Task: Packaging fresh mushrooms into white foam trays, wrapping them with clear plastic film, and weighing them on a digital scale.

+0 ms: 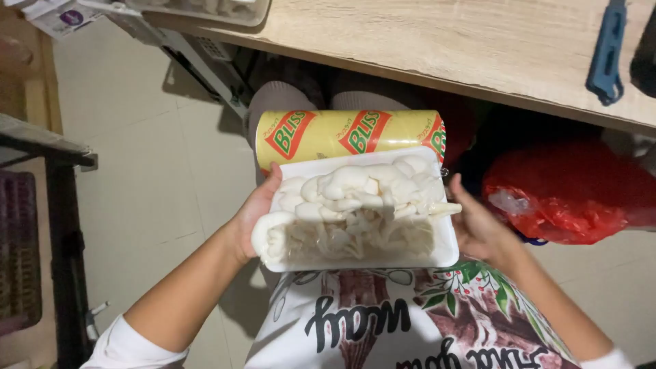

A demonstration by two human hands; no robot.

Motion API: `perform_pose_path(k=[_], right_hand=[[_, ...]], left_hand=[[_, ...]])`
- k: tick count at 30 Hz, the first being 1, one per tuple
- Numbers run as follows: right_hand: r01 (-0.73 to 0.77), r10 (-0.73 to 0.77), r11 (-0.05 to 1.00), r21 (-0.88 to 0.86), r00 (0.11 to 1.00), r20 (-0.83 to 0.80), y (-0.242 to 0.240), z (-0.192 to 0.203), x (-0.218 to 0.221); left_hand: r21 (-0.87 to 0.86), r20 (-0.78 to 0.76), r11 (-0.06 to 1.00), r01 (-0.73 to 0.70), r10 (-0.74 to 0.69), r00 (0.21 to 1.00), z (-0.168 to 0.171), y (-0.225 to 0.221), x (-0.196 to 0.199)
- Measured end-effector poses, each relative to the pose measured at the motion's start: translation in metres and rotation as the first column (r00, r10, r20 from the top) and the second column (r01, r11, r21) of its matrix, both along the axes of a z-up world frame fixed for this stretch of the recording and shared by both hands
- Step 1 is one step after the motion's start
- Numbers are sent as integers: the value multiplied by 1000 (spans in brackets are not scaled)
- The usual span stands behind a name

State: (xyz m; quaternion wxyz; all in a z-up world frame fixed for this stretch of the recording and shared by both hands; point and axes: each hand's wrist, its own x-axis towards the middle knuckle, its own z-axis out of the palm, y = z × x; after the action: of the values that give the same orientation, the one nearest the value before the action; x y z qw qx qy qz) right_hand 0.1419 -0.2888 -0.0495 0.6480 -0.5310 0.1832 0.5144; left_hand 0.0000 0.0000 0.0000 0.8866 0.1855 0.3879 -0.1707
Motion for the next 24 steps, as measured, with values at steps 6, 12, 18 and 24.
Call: perform_pose_path(k=[6,12,18,24], right_hand=[[288,-141,732,618,951,-277,32,-20,-5],[282,-179,761,584,957,-228,47,37,5],[269,-30,682,680,940,-341,44,52,16],[210,20,736,643,943,-331,46,41,31]], left_hand=[[21,-9,999,44,-44,999,-1,-4,-1],[88,13,994,71,-73,997,32,-8,6],[154,-36,979,136,-132,991,45,-13,5],[181,-82,968,176,-164,983,43,-13,0]])
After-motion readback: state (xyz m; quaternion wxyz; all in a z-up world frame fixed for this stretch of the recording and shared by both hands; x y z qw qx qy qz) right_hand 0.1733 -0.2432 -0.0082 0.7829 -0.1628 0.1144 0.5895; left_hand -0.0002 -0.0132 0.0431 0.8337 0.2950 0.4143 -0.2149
